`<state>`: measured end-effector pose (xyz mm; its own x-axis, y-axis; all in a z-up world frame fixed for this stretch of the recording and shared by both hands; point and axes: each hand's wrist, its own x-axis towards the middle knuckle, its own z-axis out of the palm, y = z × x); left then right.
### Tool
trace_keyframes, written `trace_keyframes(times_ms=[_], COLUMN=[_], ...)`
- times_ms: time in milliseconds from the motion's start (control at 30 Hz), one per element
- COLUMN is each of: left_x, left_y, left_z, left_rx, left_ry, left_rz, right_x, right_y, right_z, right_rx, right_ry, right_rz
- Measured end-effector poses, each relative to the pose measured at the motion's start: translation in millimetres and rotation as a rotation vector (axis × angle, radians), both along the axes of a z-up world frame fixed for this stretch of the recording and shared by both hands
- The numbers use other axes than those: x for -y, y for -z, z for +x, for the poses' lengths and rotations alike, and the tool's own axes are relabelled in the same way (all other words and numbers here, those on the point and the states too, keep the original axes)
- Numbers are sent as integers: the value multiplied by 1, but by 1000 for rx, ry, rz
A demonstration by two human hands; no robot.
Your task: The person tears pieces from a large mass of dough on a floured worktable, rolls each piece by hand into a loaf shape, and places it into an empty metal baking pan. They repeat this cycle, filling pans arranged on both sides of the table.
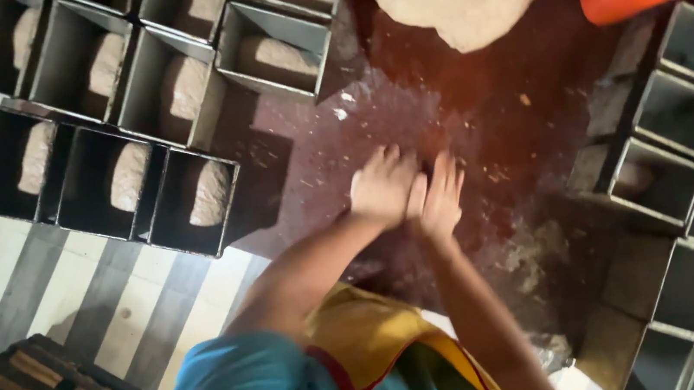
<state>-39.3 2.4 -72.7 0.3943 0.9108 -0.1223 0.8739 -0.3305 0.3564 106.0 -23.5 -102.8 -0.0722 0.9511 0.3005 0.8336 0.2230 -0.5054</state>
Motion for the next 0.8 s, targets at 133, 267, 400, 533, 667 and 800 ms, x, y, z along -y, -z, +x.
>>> trace_keyframes(times_ms=[133, 267, 400, 533, 667, 800], left_x=[93, 58, -51, -106, -21, 60], left_y=[34, 35, 10, 7, 21, 55], left_z=[-18, 0, 24, 35, 12, -11], left_rx=[241, 215, -15, -65, 21, 126], left_ry=[84, 40, -73, 115, 146, 204], left_rz=[271, 410, 329, 163, 96, 265], right_x=[102, 72, -37, -78, -5, 79], right_y=[-17, -5, -39, -14, -27, -1], right_z=[-13, -12, -7, 11, 11, 4], right_rx=[114, 197, 201, 181, 299, 225], right_ry=[-111, -33, 184, 287, 81, -80], right_rz=[-47, -65, -196, -320, -290, -84])
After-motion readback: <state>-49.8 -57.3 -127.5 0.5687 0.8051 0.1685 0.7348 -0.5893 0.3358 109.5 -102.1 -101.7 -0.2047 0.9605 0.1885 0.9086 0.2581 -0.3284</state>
